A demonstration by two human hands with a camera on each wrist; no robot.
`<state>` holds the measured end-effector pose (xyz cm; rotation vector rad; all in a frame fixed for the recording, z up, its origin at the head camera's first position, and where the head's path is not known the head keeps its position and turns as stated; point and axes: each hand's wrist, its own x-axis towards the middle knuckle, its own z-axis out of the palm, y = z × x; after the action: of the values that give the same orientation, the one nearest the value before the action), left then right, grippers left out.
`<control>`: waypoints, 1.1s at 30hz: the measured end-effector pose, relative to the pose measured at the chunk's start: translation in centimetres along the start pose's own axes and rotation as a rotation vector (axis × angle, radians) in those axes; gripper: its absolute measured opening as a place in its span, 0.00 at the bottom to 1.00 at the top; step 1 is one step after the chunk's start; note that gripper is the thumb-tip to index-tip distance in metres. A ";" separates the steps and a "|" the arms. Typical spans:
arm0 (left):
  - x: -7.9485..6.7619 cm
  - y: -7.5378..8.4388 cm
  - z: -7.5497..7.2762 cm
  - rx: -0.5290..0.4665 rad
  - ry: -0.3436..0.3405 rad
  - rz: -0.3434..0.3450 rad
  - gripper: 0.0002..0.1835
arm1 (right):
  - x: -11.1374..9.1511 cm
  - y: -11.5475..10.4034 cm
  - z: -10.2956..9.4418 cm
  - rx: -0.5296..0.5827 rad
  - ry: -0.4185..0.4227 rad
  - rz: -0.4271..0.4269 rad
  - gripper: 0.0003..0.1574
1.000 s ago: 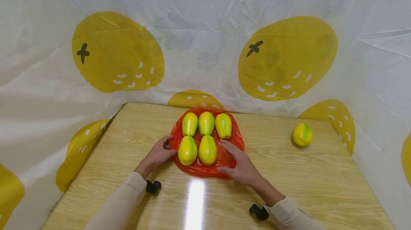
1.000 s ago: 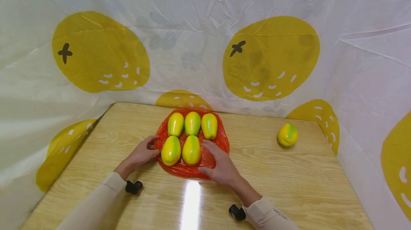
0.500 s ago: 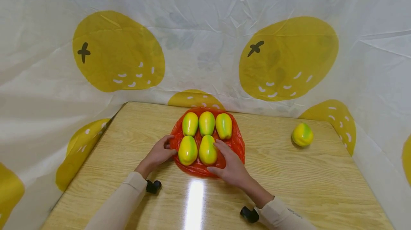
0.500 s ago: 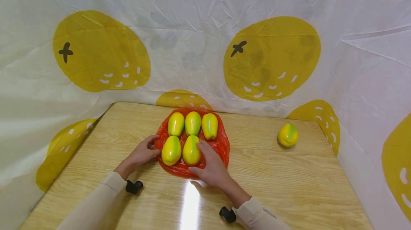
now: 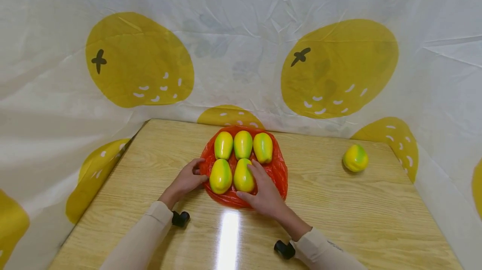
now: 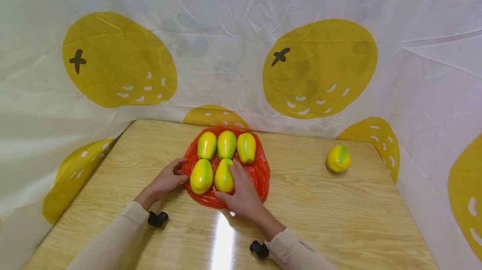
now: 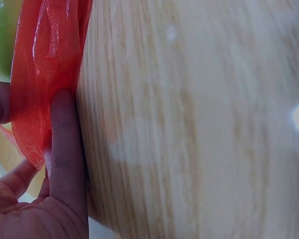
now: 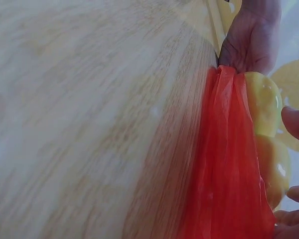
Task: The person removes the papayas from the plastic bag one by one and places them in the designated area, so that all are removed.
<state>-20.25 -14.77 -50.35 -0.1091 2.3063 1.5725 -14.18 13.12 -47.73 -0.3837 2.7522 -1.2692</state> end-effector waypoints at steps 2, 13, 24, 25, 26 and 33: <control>0.0 0.0 0.0 0.002 0.005 -0.003 0.39 | 0.1 -0.1 0.2 -0.002 -0.003 0.006 0.56; 0.0 -0.3 0.1 0.046 0.029 0.007 0.39 | 0.9 -0.1 1.4 -0.003 0.009 0.056 0.57; -0.3 -0.1 0.2 -0.006 0.006 0.020 0.39 | 1.9 0.0 2.2 -0.006 0.056 0.057 0.59; -0.3 -0.1 0.2 -0.011 0.004 0.019 0.39 | 1.9 0.0 2.3 -0.011 0.058 0.060 0.59; -0.3 -0.1 0.2 -0.016 0.006 0.014 0.39 | 2.0 0.1 2.5 -0.016 0.059 0.065 0.60; -0.1 -0.1 0.1 0.039 0.028 0.020 0.39 | 2.1 -0.1 2.9 -0.018 0.075 0.087 0.59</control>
<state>-20.08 -14.74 -50.45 -0.0989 2.3658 1.5440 -15.65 10.34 -49.46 -0.2186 2.8103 -1.2636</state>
